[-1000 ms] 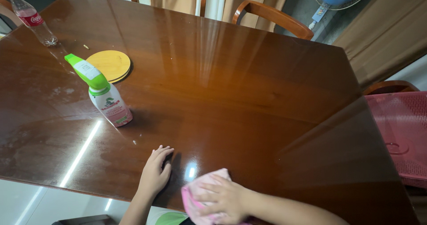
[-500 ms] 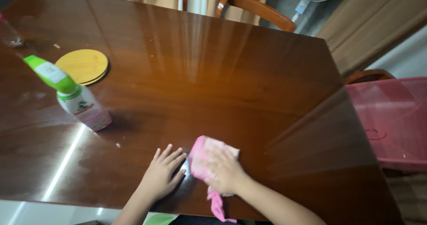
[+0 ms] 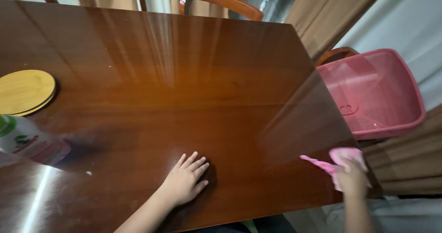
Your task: The person wipes a wooden dining table with a pink cloth, moving the cloth across the surface in repeated strokes. A spray bottle and a yellow coaster remain on the table during the task.
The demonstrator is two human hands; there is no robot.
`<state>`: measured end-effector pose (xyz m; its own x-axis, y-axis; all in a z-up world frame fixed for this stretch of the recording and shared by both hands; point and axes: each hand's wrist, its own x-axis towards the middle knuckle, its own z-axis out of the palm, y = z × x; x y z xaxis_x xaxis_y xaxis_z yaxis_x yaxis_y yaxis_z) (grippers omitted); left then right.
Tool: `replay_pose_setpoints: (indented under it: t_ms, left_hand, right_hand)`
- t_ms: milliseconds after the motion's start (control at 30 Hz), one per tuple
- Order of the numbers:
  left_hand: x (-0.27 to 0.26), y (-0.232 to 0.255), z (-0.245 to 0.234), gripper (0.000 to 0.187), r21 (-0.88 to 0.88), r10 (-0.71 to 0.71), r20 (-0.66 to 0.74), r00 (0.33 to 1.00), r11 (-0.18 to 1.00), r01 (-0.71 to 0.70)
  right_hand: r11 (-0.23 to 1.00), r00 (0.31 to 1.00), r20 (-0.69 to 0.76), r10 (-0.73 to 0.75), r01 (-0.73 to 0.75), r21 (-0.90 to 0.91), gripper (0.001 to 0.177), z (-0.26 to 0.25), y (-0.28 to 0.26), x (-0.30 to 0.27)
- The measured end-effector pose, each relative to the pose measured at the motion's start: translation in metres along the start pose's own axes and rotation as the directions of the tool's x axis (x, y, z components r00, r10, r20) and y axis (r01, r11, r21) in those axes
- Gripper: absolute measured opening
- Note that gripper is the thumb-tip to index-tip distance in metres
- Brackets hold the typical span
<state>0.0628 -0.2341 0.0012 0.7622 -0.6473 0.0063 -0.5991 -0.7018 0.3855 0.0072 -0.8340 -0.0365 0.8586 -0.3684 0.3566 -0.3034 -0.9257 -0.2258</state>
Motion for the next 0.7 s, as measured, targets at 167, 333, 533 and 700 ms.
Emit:
replay_pose_setpoints:
  t_ms: [167, 333, 533, 700]
  left_hand:
    - [0.000, 0.006, 0.006, 0.065, -0.006, -0.004, 0.075, 0.997, 1.000, 0.005]
    - [-0.005, 0.005, 0.000, 0.075, 0.050, -0.035, 0.147, 0.988, 0.998, 0.028]
    - [-0.007, -0.003, -0.008, 0.071, 0.085, -0.111, 0.073, 0.991, 0.991, 0.104]
    - [-0.011, -0.007, -0.014, 0.071, 0.044, -0.188, -0.025, 0.982, 0.981, 0.189]
  right_hand:
    - [0.855, 0.855, -0.026, 0.518, -0.519, -0.023, 0.041, -0.048, 0.062, 0.008]
    - [0.972, 0.922, -0.326, 0.211, -0.232, -0.027, 0.034, -0.065, 0.060, 0.031]
    - [0.882, 0.887, -0.436, -0.151, 0.321, 0.346, 0.035, -0.036, -0.038, 0.068]
    - [0.366, 0.927, -0.054, -0.372, 0.200, 0.909, 0.052, 0.004, -0.196, 0.025]
